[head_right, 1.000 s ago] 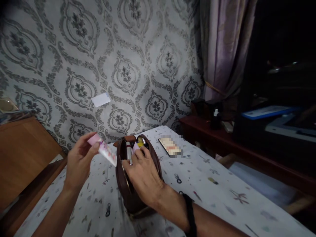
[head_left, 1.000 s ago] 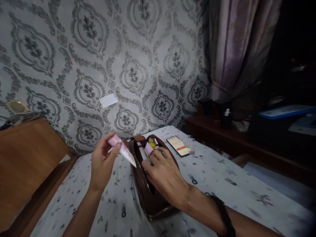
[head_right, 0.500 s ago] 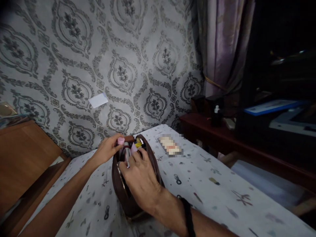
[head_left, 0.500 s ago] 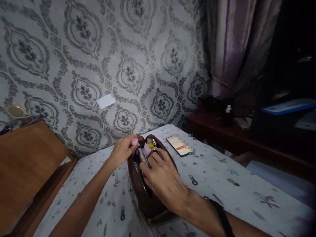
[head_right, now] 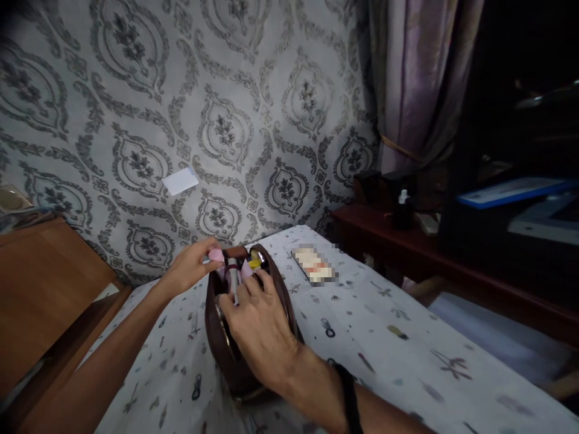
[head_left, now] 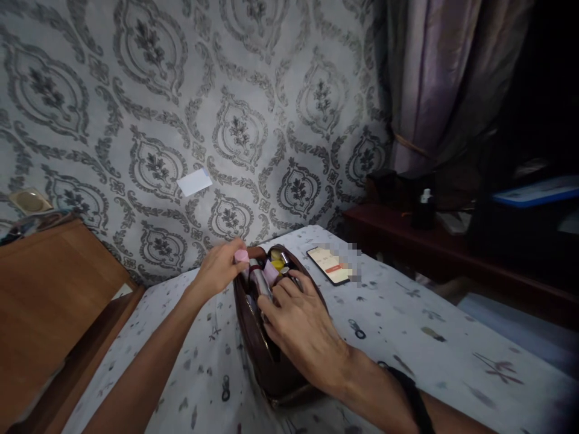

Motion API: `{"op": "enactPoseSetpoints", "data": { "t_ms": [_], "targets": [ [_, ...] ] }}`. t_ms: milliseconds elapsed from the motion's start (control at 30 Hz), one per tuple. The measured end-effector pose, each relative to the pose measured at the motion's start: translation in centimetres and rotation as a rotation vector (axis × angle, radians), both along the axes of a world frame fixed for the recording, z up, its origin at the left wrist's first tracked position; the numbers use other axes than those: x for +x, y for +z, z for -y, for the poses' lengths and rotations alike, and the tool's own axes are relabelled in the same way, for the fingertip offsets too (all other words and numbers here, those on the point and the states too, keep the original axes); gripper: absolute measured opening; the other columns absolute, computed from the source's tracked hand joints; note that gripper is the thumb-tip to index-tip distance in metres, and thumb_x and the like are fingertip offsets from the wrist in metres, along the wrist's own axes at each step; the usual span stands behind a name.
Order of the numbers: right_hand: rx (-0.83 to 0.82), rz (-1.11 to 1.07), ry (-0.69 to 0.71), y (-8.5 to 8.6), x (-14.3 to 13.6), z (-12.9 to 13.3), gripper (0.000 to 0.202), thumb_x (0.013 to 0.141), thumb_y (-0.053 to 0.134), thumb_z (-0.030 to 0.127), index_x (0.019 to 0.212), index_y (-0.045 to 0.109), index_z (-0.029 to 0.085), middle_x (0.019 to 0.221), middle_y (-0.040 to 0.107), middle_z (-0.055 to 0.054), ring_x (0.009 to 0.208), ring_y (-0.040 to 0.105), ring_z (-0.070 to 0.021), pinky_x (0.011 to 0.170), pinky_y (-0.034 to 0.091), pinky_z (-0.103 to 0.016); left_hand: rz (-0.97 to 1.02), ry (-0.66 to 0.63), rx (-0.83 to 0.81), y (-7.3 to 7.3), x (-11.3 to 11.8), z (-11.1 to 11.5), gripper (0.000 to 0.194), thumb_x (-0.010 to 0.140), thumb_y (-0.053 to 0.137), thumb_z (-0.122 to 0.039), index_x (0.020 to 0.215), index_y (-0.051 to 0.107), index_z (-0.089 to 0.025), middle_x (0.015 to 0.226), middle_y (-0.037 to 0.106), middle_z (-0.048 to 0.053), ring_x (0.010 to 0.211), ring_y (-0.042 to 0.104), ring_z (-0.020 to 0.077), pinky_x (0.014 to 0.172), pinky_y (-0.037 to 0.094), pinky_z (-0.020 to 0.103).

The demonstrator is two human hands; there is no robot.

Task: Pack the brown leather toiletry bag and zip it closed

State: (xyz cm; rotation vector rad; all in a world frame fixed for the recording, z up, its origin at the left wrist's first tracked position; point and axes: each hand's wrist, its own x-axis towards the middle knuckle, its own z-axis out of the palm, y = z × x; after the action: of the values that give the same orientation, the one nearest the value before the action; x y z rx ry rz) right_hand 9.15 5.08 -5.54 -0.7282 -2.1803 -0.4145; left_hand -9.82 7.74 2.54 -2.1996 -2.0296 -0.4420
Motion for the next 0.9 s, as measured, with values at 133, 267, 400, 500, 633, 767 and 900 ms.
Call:
{"op": "enactPoseSetpoints", "data": {
  "t_ms": [133, 267, 400, 500, 633, 767, 900],
  "targets": [
    [0.002, -0.004, -0.001, -0.1, 0.0, 0.0, 0.01, 0.081, 0.075, 0.022, 0.082, 0.065, 0.022, 0.081, 0.07, -0.005, 0.091, 0.061, -0.025, 0.099, 0.036, -0.043, -0.02, -0.077, -0.068, 0.2, 0.4, 0.0, 0.009, 0.083, 0.056, -0.021, 0.086, 0.064, -0.023, 0.077, 0.065, 0.001, 0.076, 0.061, 0.0209, 0.07, 0.041, 0.029],
    [-0.015, -0.001, 0.009, -0.2, -0.1, 0.0, 0.009, 0.082, 0.074, 0.023, 0.085, 0.065, 0.022, 0.083, 0.07, -0.005, 0.089, 0.061, -0.0244, 0.099, 0.036, -0.042, 0.221, -0.069, 0.094, 0.8, -0.5, -0.7, 0.016, 0.078, 0.061, -0.024, 0.094, 0.065, -0.022, 0.084, 0.066, 0.001, 0.079, 0.063, 0.0209, 0.077, 0.047, 0.032],
    [-0.021, 0.006, 0.016, -0.2, 0.0, 0.0, 0.01, 0.082, 0.073, 0.023, 0.084, 0.063, 0.022, 0.083, 0.07, -0.005, 0.087, 0.06, -0.0237, 0.099, 0.037, -0.043, 0.835, -0.132, 0.252, 2.5, -1.4, -1.0, 0.035, 0.081, 0.063, -0.036, 0.112, 0.055, -0.023, 0.096, 0.06, 0.001, 0.081, 0.067, 0.0194, 0.075, 0.056, 0.034],
    [-0.028, 0.003, 0.016, -0.2, 0.1, -0.1, 0.009, 0.082, 0.072, 0.022, 0.082, 0.063, 0.022, 0.081, 0.069, -0.004, 0.085, 0.06, -0.0231, 0.099, 0.038, -0.042, 1.155, -0.103, 0.187, 3.3, -1.4, -0.7, 0.039, 0.088, 0.055, -0.037, 0.123, 0.043, -0.026, 0.088, 0.059, -0.001, 0.074, 0.07, 0.0185, 0.07, 0.059, 0.036],
    [-0.042, -0.003, 0.015, -0.1, 0.1, 0.0, 0.01, 0.084, 0.071, 0.021, 0.08, 0.062, 0.023, 0.079, 0.068, -0.004, 0.084, 0.06, -0.0231, 0.099, 0.038, -0.042, 1.162, 0.04, -0.082, 2.9, -1.3, -0.4, 0.039, 0.091, 0.056, -0.038, 0.124, 0.04, -0.026, 0.082, 0.062, -0.002, 0.065, 0.07, 0.0172, 0.062, 0.057, 0.032],
    [-0.048, -0.017, 0.003, -0.1, 0.0, 0.0, 0.01, 0.084, 0.071, 0.021, 0.079, 0.062, 0.023, 0.079, 0.068, -0.004, 0.083, 0.06, -0.023, 0.098, 0.039, -0.042, 0.717, 0.041, -0.232, 2.5, -0.8, -0.9, 0.032, 0.084, 0.063, -0.042, 0.104, 0.054, -0.019, 0.072, 0.062, -0.002, 0.063, 0.065, 0.017, 0.057, 0.049, 0.026],
    [-0.045, -0.03, 0.004, -0.3, 0.0, 0.1, 0.009, 0.082, 0.072, 0.021, 0.081, 0.063, 0.022, 0.079, 0.067, -0.004, 0.083, 0.06, -0.0233, 0.098, 0.039, -0.042, -0.026, -0.064, -0.323, 3.2, 0.6, -1.4, 0.02, 0.076, 0.067, -0.038, 0.069, 0.06, -0.02, 0.059, 0.055, -0.001, 0.068, 0.062, 0.0214, 0.061, 0.043, 0.027]
  ]
}}
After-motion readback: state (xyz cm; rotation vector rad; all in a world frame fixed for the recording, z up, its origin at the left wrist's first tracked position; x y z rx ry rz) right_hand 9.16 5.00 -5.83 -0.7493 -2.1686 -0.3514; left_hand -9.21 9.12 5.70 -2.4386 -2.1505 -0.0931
